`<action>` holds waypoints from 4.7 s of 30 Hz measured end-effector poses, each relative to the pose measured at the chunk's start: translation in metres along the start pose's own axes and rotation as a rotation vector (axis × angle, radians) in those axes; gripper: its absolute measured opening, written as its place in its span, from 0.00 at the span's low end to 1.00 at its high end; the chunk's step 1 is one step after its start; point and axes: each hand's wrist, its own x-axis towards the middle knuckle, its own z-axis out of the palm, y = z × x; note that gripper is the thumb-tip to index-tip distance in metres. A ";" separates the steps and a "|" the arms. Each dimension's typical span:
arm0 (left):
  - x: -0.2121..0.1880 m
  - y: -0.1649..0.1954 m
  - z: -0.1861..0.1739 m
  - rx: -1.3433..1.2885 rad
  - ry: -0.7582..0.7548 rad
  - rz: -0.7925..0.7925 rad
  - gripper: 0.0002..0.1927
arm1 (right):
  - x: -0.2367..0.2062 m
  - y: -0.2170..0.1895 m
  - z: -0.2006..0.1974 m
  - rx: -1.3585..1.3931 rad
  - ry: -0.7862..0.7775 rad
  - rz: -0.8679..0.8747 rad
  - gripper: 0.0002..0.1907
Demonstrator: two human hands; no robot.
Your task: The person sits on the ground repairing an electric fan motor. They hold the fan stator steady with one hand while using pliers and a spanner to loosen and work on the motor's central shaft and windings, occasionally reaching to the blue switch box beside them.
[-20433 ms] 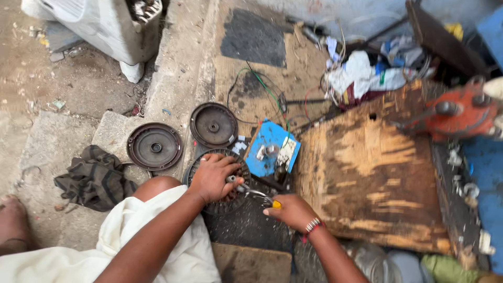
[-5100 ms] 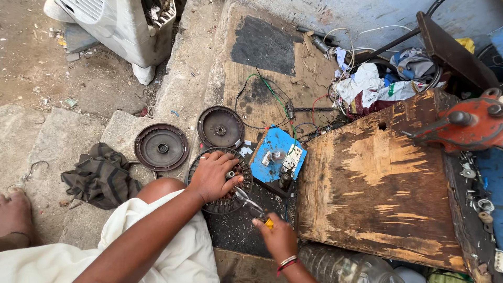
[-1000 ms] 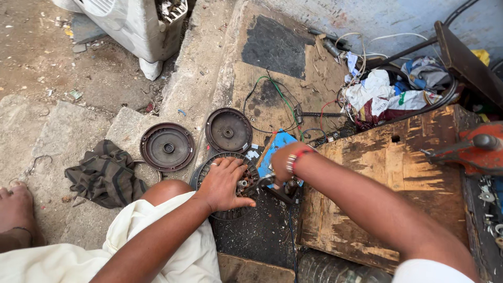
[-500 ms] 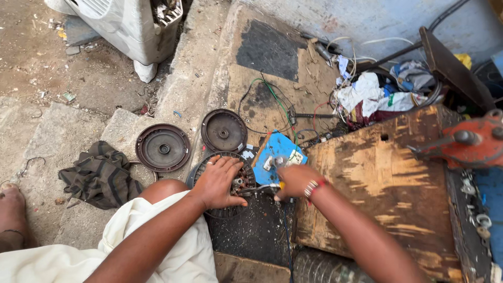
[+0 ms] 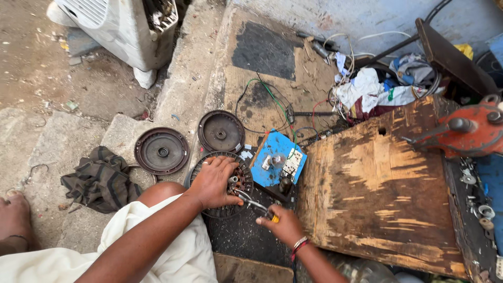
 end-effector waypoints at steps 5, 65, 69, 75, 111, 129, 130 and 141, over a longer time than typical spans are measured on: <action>0.001 0.002 -0.002 -0.016 -0.013 0.000 0.58 | 0.016 -0.064 -0.083 -0.599 -0.109 -0.129 0.28; 0.001 0.004 -0.010 -0.002 -0.036 -0.025 0.59 | 0.027 0.024 -0.031 0.094 -0.306 0.051 0.17; 0.000 0.003 -0.009 0.006 -0.042 -0.020 0.58 | 0.019 0.008 -0.033 -0.023 -0.278 0.188 0.23; 0.002 0.004 -0.010 0.010 -0.054 -0.029 0.57 | 0.008 -0.015 -0.040 -0.334 -0.116 0.103 0.34; 0.001 0.006 -0.010 -0.043 -0.005 -0.027 0.60 | 0.035 -0.083 -0.111 -0.837 -0.173 -0.006 0.34; 0.004 0.008 -0.017 -0.004 -0.069 -0.009 0.62 | 0.009 0.038 -0.004 0.262 -0.196 0.065 0.18; 0.005 0.007 -0.017 -0.004 -0.072 -0.007 0.62 | 0.011 0.039 -0.004 0.272 -0.233 0.074 0.18; 0.003 0.003 -0.011 0.002 -0.134 -0.033 0.57 | 0.001 0.029 0.000 0.016 -0.029 -0.032 0.18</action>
